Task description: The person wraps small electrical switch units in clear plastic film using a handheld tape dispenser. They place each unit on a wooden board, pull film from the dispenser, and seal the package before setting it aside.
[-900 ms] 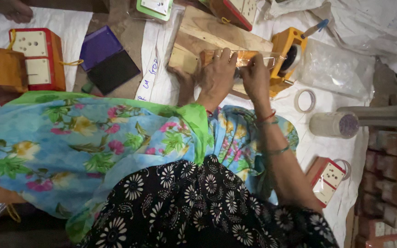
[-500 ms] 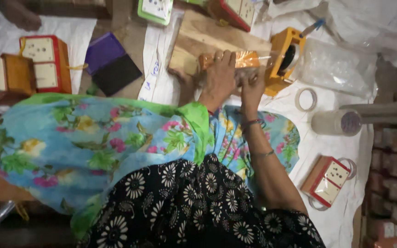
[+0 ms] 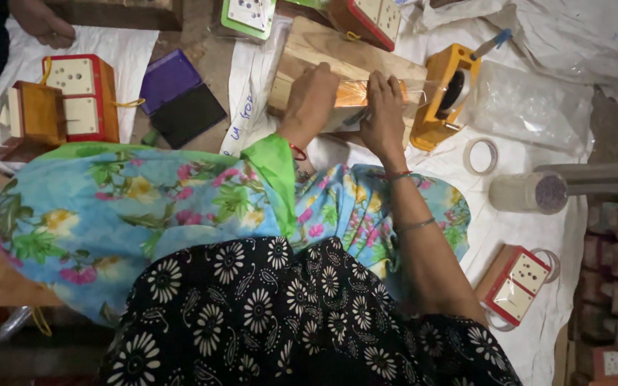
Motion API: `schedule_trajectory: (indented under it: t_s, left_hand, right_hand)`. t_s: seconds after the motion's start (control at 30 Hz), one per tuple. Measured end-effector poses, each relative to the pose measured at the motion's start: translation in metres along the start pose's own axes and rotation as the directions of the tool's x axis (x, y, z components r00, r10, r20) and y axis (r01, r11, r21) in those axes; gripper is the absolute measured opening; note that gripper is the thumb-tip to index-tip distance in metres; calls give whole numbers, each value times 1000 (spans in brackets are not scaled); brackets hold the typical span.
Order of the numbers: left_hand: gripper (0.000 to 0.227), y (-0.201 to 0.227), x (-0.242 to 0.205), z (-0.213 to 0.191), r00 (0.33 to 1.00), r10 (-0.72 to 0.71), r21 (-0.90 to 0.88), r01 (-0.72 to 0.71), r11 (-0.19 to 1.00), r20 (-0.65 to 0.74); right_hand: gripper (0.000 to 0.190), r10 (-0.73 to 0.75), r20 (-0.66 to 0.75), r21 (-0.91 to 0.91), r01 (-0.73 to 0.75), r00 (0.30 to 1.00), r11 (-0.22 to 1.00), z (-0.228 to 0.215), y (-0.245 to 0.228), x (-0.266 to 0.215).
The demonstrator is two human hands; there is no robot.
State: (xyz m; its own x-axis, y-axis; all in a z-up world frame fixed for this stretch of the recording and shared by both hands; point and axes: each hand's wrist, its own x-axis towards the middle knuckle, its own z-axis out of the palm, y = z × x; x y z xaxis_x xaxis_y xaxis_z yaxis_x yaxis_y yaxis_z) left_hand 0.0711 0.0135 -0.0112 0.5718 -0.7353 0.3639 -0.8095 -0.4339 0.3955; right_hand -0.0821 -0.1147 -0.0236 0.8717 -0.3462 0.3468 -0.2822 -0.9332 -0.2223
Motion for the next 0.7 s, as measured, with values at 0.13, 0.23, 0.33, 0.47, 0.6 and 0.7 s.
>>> schedule_trajectory:
  t_s: [0.13,0.23,0.33,0.47,0.6,0.7]
  left_hand:
    - [7,-10,-6,-19,1000,-10,-101,8,995,-18]
    - [9,-15,-12,-35,1000,-23,-164,23,986,-1]
    - [13,-23,-6,-46,988,-62,-162,85,983,140]
    - [15,-30,-4,-54,984,-30,-86,45,995,175]
    - [25,-14,-15,-53,995,98,64,-96,993,-23]
    - [23,8,-13,-45,985,166,-58,-169,984,-48]
  right_hand:
    - [99,55,91,145,-67,994,987,-10,-4,-1]
    - [100,73,103,142,-87,992,986,-15,-9,-1]
    - [101,76,100,133,-89,992,987,-17,-13,3]
    - [102,66,92,117,-77,994,990,-17,-13,3]
    - [102,48,79,117,-57,996,992,-14,-10,1]
    - [102,65,83,124,-75,994,989,-13,-9,2]
